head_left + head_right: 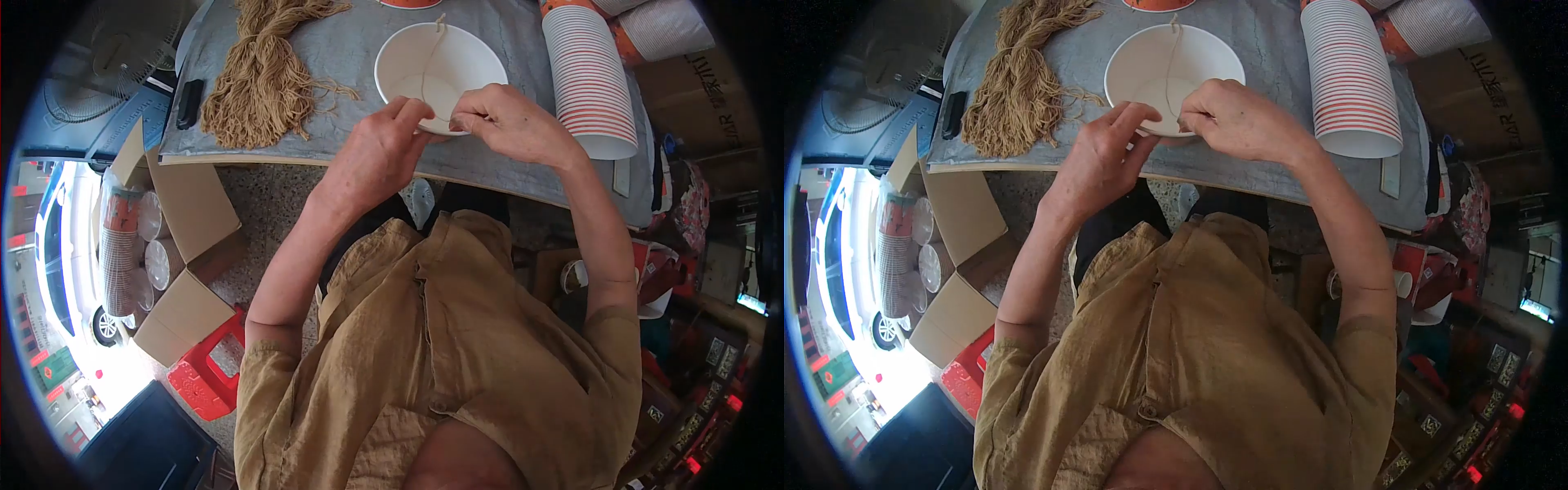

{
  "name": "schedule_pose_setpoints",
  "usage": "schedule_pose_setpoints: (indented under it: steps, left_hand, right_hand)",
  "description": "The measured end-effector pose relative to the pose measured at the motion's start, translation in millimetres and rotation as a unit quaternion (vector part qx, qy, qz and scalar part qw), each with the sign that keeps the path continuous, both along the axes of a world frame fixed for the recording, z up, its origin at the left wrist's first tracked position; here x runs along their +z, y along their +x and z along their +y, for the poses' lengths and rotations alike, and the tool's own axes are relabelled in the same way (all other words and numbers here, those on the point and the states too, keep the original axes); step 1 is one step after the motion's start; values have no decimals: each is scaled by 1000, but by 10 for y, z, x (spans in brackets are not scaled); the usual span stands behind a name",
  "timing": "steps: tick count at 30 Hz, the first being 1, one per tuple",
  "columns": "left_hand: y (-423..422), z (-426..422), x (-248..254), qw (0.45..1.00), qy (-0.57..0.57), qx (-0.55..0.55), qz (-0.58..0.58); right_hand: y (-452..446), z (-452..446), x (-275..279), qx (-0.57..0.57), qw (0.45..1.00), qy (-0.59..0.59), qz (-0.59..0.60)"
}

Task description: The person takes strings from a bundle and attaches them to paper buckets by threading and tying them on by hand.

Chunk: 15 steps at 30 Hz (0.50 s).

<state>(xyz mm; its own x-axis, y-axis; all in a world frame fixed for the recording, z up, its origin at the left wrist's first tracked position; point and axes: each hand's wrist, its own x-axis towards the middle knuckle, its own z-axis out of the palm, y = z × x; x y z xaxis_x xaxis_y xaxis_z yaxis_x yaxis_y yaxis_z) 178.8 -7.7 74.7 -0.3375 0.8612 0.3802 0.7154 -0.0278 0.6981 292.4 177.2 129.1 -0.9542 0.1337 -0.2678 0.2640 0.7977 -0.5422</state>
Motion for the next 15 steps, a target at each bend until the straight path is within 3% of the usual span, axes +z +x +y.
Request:
schedule_pose_setpoints:
  steps: [11, 14, 15]
  left_hand:
    - [93, 91, -34, 999, -20, -35, 32]
    - [99, 110, -35, 999, -16, -48, 15]
    - [104, 114, -47, 999, -13, -47, 0]
  right_hand:
    - [106, -7, -72, -13, 1000, -5, -12]
    - [185, -27, -130, -21, 998, -42, 39]
    - [232, -45, -159, -38, 991, -52, 116]
